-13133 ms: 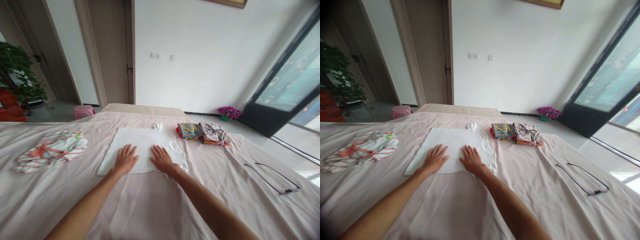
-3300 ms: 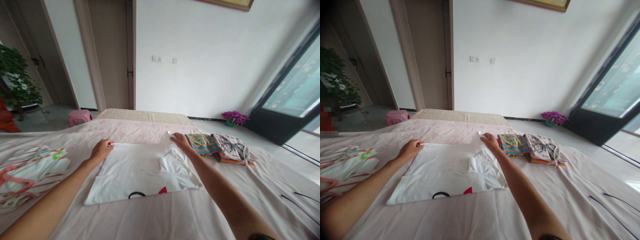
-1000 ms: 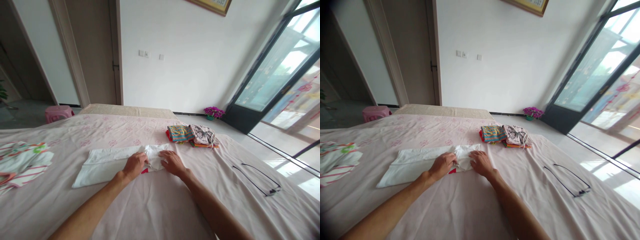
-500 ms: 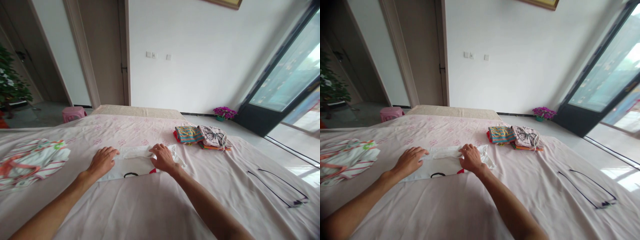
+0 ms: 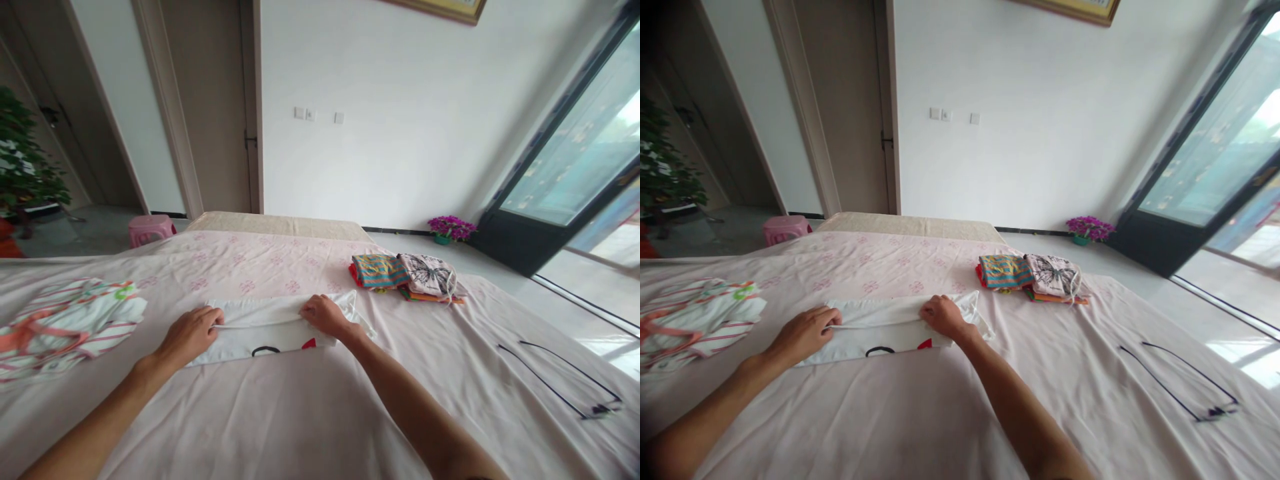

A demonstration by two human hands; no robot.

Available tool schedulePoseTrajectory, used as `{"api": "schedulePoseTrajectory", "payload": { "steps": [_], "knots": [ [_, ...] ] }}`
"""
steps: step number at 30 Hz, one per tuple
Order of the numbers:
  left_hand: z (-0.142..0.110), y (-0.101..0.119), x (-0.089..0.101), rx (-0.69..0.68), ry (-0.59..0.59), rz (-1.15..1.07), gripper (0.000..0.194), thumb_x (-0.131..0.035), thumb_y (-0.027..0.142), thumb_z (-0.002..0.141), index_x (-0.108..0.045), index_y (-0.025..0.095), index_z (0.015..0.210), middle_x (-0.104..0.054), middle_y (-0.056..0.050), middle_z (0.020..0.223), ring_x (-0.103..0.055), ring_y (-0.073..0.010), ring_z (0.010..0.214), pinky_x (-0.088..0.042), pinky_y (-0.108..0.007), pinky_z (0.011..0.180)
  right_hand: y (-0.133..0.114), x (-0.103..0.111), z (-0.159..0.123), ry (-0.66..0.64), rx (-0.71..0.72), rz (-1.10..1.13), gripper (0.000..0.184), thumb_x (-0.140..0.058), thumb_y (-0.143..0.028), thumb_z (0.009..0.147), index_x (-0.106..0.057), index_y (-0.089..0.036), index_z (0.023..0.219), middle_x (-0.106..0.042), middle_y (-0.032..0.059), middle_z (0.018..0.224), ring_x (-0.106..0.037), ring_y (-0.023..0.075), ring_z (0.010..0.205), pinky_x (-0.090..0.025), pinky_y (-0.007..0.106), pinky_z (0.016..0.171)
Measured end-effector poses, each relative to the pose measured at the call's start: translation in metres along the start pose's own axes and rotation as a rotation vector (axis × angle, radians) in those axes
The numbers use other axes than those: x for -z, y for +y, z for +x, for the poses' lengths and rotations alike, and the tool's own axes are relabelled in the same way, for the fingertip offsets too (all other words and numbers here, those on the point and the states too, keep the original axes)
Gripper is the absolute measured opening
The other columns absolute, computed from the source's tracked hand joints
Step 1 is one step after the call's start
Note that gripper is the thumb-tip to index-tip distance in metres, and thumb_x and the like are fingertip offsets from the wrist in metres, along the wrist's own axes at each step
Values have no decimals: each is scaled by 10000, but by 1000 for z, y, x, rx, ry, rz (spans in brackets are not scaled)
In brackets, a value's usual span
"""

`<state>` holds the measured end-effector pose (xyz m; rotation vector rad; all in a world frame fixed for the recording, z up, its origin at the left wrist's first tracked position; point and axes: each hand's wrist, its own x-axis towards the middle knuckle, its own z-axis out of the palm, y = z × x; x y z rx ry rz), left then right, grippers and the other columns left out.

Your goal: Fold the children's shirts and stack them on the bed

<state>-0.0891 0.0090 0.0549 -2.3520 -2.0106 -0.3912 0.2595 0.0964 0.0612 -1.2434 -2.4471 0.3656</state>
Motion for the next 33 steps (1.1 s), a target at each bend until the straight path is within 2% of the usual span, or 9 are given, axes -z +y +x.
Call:
{"api": "schedulePoseTrajectory", "payload": {
  "steps": [3, 6, 8, 12, 17, 21, 25, 28, 33],
  "knots": [
    [0, 2, 6, 57, -60, -5, 190, -512, 97, 729, -626, 224, 814, -665, -13, 852, -623, -173, 832, -423, -262, 767, 17, 11, -8, 110, -20, 181, 255, -506, -293, 944, -746, -209, 962, -738, 52, 974, -659, 179, 889, -479, 273, 796],
    [4, 26, 11, 51, 27, -78, 113, -539, 198, 788, -636, 230, 838, -687, -14, 901, -636, -174, 870, -428, -261, 795, 39, 30, -18, 232, -121, 267, 234, -540, -241, 892, -736, -192, 1010, -749, 53, 955, -677, 180, 848, -499, 271, 747],
    [8, 55, 8, 50, 44, -229, 123, -536, 283, 827, -641, 237, 871, -703, -5, 905, -649, -165, 851, -439, -247, 768, 52, 42, -27, 215, -177, 256, 235, -566, -208, 844, -740, -190, 1001, -752, 39, 887, -677, 172, 786, -500, 262, 706],
    [19, 127, -10, 32, -63, -577, 184, -527, 341, 853, -654, 233, 931, -722, -3, 855, -670, -152, 803, -455, -226, 717, 64, 57, -46, 105, -172, 161, 218, -595, -185, 804, -761, -199, 944, -746, 28, 847, -663, 156, 731, -487, 253, 682],
    [43, 188, -28, 133, -82, -518, 295, -562, 408, 849, -653, 204, 1041, -735, -54, 909, -677, -192, 830, -436, -261, 694, 63, 60, -62, 3, -110, 13, 214, -677, -180, 756, -765, -224, 946, -732, 24, 910, -657, 162, 782, -469, 247, 699],
    [61, 202, -37, 234, -89, -460, 269, -625, 396, 800, -661, 221, 1000, -741, -55, 908, -678, -212, 867, -427, -270, 695, 56, 59, -65, -32, -98, -113, 234, -721, -228, 748, -752, -253, 979, -711, 25, 978, -652, 176, 847, -453, 246, 719],
    [72, 202, -41, 277, -52, -608, 78, -650, 275, 755, -660, 218, 808, -739, -58, 881, -676, -212, 895, -443, -276, 735, 49, 58, -63, -65, -117, -186, 142, -647, -186, 798, -746, -250, 878, -694, 26, 971, -649, 172, 848, -429, 236, 692],
    [78, 201, -39, 286, -56, -744, 86, -611, 273, 782, -640, 196, 807, -728, -47, 818, -688, -185, 802, -469, -254, 681, 49, 57, -62, -12, -122, -144, 161, -590, -153, 834, -719, -233, 891, -700, 28, 971, -649, 167, 873, -423, 233, 719],
    [88, 208, -32, 333, -74, -1056, 151, -512, 296, 850, -575, 165, 891, -713, -36, 800, -710, -154, 674, -520, -224, 553, 53, 58, -59, 24, -176, 13, 177, -501, -138, 892, -649, -202, 965, -675, -17, 711, -621, 127, 642, -400, 226, 655]
  ]
}}
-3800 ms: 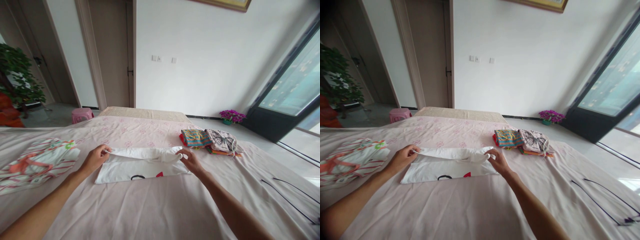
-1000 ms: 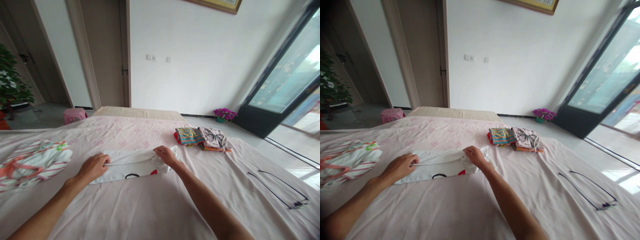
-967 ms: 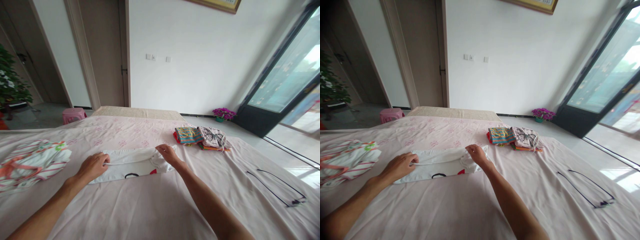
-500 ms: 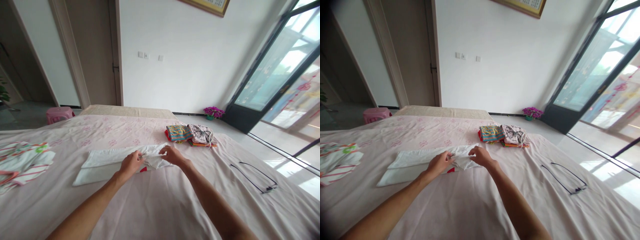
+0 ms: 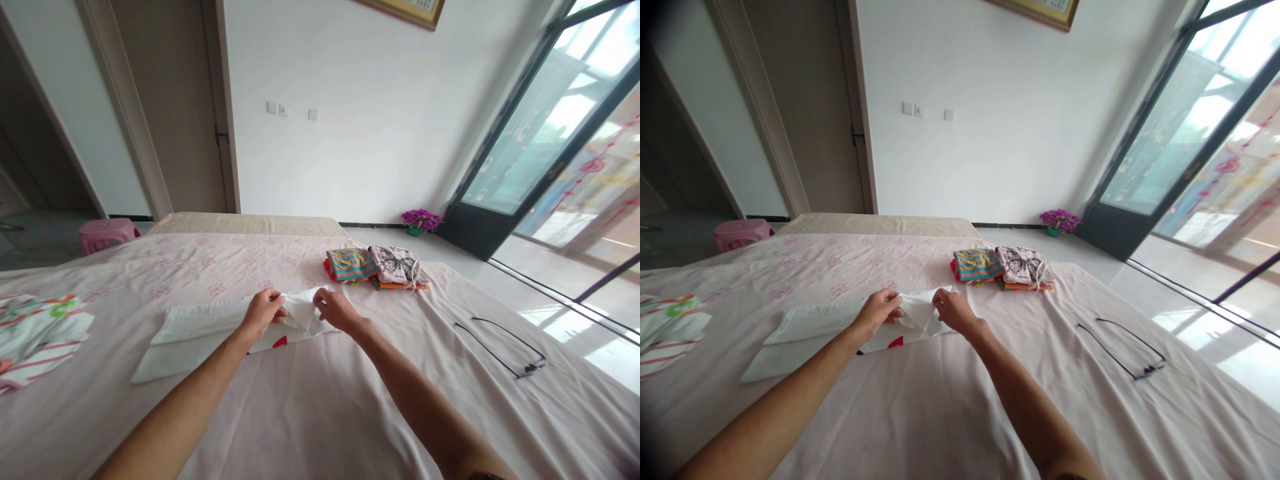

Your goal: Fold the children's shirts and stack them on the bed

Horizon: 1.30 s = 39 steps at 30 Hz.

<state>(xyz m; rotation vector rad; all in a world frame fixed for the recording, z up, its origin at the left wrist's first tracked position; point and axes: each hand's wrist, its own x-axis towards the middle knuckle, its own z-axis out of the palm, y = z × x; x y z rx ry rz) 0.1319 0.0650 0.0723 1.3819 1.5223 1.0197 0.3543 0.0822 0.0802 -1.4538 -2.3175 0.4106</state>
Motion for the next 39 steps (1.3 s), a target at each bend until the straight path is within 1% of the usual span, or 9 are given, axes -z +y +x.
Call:
{"api": "schedulePoseTrajectory", "payload": {
  "steps": [6, 11, 15, 20, 24, 28, 32, 35, 39],
  "knots": [
    [1, 10, 2, -87, 57, -161, 178, -565, 344, 836, -551, 176, 892, -700, -49, 897, -714, -156, 766, -563, -253, 677, -5, 5, 2, 146, 125, -42, 210, -626, -154, 824, -610, -196, 1029, -658, 31, 965, -593, 143, 797, -392, 234, 688],
    [-29, -13, 0, -385, 12, 242, 38, -573, 245, 830, -586, 212, 845, -703, -10, 846, -675, -156, 811, -505, -258, 776, -2, -4, -15, 159, 149, -286, 180, -520, -76, 843, -630, -194, 921, -627, 62, 953, -546, 187, 884, -371, 283, 747],
    [-52, -35, 5, -504, -103, 485, 191, -549, 66, 772, -592, 223, 873, -696, -24, 931, -655, -163, 902, -481, -258, 814, 0, -5, -34, 57, 218, -399, 198, -549, -76, 800, -649, -204, 914, -642, 64, 929, -510, 223, 933, -344, 340, 817],
    [-54, -44, 44, -611, -1, 789, 311, -565, 65, 764, -606, 221, 1030, -662, -56, 1065, -597, -222, 1042, -444, -348, 921, -17, 5, -41, 78, 291, -394, 327, -626, -116, 769, -639, -215, 1081, -631, 70, 1057, -470, 249, 1038, -324, 376, 895],
    [-42, -57, 85, -554, 98, 1026, 332, -540, 54, 760, -630, 217, 1034, -659, -73, 1033, -593, -250, 1024, -425, -378, 886, -32, -9, -29, 9, 352, -347, 373, -639, -221, 844, -607, -235, 1216, -615, 68, 1075, -493, 230, 1005, -360, 351, 874],
    [-36, -73, 118, -465, 99, 1047, 267, -466, 51, 802, -639, 221, 915, -667, -49, 960, -615, -205, 953, -420, -330, 850, -30, -27, -21, -17, 330, -315, 340, -530, -107, 867, -679, -260, 1132, -623, 50, 979, -536, 194, 920, -390, 305, 806],
    [-40, -73, 140, -338, 27, 952, 185, -517, 132, 811, -647, 238, 888, -687, -12, 952, -631, -168, 918, -432, -268, 826, -25, -21, -21, -53, 309, -266, 417, -534, -55, 771, -717, -266, 1080, -658, 40, 950, -580, 194, 912, -422, 299, 826],
    [-36, -60, 136, -248, 66, 862, 148, -520, 291, 869, -659, 239, 876, -715, -8, 950, -652, -168, 903, -450, -257, 801, -32, -9, -14, 0, 224, -162, 411, -494, -82, 804, -707, -244, 1116, -690, 41, 1051, -615, 186, 974, -447, 290, 884],
    [-17, -45, 91, -480, 15, 732, 362, -391, 387, 964, -664, 220, 1134, -693, -53, 1203, -618, -182, 1135, -432, -292, 997, -51, -19, 9, 91, 165, -138, 437, -361, -214, 969, -555, -164, 1357, -598, 102, 1342, -537, 207, 1241, -398, 327, 1048]
  ]
}}
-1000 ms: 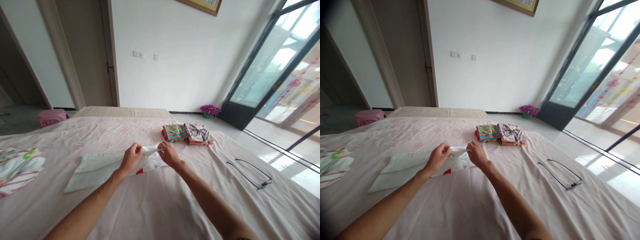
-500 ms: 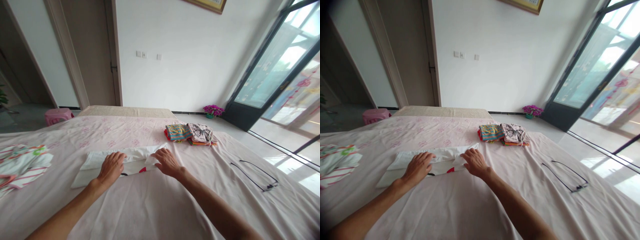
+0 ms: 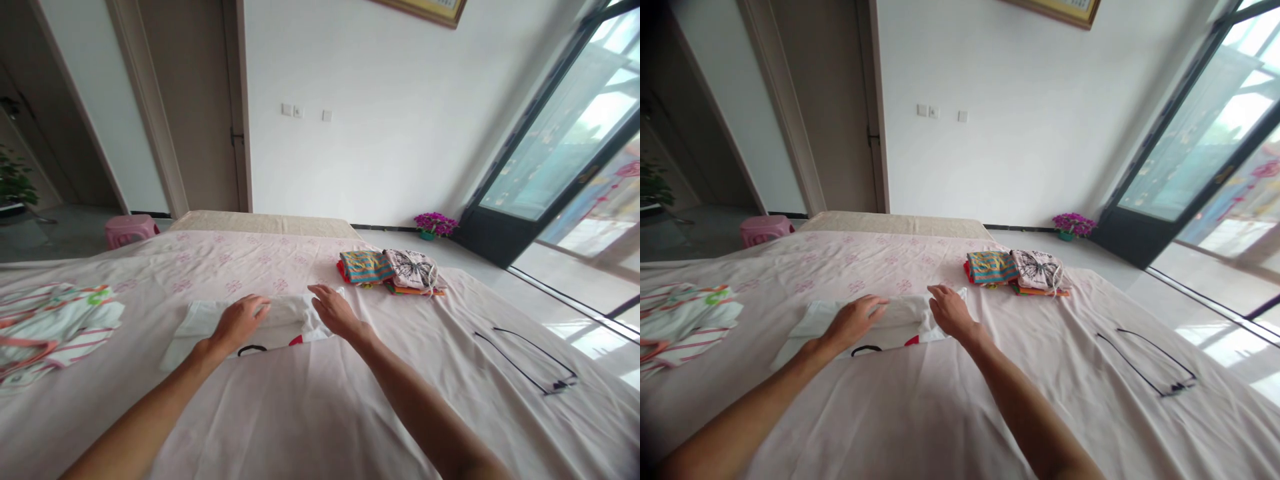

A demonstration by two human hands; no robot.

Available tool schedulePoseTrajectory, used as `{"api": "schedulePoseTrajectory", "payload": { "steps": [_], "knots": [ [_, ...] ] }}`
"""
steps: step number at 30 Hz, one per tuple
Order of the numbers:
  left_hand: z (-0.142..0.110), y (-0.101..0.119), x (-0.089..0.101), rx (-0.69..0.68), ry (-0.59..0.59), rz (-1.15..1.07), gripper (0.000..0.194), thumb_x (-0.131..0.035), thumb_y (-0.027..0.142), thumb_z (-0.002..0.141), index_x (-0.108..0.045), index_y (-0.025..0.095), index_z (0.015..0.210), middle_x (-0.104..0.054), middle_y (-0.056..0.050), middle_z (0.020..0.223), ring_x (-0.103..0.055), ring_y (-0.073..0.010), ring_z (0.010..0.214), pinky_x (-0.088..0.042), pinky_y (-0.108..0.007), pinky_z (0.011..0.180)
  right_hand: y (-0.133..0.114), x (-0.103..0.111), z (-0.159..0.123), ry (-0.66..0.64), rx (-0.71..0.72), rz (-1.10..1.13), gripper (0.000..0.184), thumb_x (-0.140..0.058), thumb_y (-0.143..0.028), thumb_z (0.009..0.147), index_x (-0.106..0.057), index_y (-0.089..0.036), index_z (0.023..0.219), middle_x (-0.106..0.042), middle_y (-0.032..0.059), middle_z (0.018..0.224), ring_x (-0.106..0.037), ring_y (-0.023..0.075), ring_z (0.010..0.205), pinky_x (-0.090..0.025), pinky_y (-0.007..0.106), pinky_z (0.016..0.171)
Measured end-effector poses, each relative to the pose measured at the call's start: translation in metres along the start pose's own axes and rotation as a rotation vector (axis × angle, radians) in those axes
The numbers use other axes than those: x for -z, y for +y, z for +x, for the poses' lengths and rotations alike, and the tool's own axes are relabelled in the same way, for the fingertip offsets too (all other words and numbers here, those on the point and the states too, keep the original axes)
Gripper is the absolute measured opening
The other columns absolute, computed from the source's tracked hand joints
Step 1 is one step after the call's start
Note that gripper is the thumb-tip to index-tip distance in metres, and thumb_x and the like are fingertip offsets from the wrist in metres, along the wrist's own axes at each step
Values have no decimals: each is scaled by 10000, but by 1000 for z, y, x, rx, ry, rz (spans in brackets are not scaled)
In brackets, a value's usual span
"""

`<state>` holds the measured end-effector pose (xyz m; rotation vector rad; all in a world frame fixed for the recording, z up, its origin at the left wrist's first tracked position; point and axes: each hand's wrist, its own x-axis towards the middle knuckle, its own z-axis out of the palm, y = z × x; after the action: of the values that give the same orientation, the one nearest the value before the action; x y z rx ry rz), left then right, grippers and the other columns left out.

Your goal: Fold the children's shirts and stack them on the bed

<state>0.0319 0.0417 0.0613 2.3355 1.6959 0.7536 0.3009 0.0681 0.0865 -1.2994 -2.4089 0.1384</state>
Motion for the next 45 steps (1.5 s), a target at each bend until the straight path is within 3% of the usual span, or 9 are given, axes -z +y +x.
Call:
{"api": "schedulePoseTrajectory", "payload": {
  "steps": [5, 9, 15, 21, 24, 27, 32, 38, 45],
  "knots": [
    [21, 30, -56, -177, -84, 74, 557, -317, 464, 992, -483, 158, 1427, -435, -145, 1520, -371, -261, 1423, -269, -445, 1171, -1, -44, 11, -69, -45, -190, 569, -322, -439, 1017, -399, -124, 1485, -398, 142, 1530, -310, 293, 1440, -250, 473, 1168],
    [17, 23, -69, -200, -134, 185, 623, -320, 567, 969, -396, 236, 1491, -347, -117, 1576, -285, -279, 1464, -213, -497, 1181, 27, -59, 0, -91, -117, -303, 604, -309, -479, 1013, -379, -130, 1501, -366, 148, 1543, -298, 306, 1445, -237, 501, 1172],
    [-1, -25, -41, -143, -140, 264, 609, -306, 561, 973, -393, 258, 1494, -328, -89, 1590, -273, -262, 1469, -214, -464, 1178, 55, -55, -7, -118, -114, -380, 599, -260, -471, 1018, -345, -156, 1522, -301, 101, 1578, -244, 263, 1470, -184, 475, 1197],
    [-36, -92, -4, 136, -107, 402, 566, -339, 488, 976, -407, 262, 1490, -349, -89, 1580, -280, -279, 1464, -192, -489, 1171, 61, -48, -3, -204, -152, -425, 576, -233, -429, 1021, -283, -197, 1546, -248, 83, 1600, -208, 235, 1482, -159, 479, 1196],
    [-47, -113, 7, 301, -84, 460, 547, -316, 431, 982, -391, 263, 1497, -340, -88, 1585, -290, -284, 1457, -226, -496, 1148, 54, -41, 6, -265, -182, -435, 564, -238, -404, 1024, -292, -186, 1542, -264, 108, 1594, -209, 238, 1482, -163, 497, 1187],
    [-51, -121, 12, 447, -58, 497, 563, -289, 391, 980, -372, 203, 1505, -356, -138, 1568, -332, -304, 1429, -262, -493, 1123, 35, -39, 14, -197, -143, -400, 563, -249, -400, 1028, -306, -160, 1534, -253, 128, 1595, -193, 253, 1486, -164, 512, 1185],
    [-56, -118, 21, 544, 15, 490, 640, -375, 416, 935, -391, 36, 1449, -515, -244, 1406, -465, -334, 1304, -353, -430, 1051, 9, -53, 1, -100, 89, -260, 555, -291, -438, 1029, -310, -210, 1534, -285, 98, 1586, -231, 226, 1476, -192, 471, 1191],
    [-65, -107, 38, 653, 15, 418, 589, -442, 488, 879, -518, 78, 1294, -597, -239, 1232, -607, -337, 1111, -447, -410, 918, 8, -63, -14, -92, 110, -222, 534, -327, -413, 1023, -347, -220, 1520, -302, 89, 1578, -279, 234, 1459, -216, 461, 1189],
    [-56, -116, 53, 899, -105, 106, 580, -540, 627, 751, -621, 157, 1080, -666, -227, 1172, -619, -406, 1121, -467, -453, 864, 6, -61, -13, -66, 91, -213, 536, -336, -420, 1021, -358, -215, 1516, -326, 84, 1571, -296, 237, 1452, -201, 459, 1197]
  ]
}}
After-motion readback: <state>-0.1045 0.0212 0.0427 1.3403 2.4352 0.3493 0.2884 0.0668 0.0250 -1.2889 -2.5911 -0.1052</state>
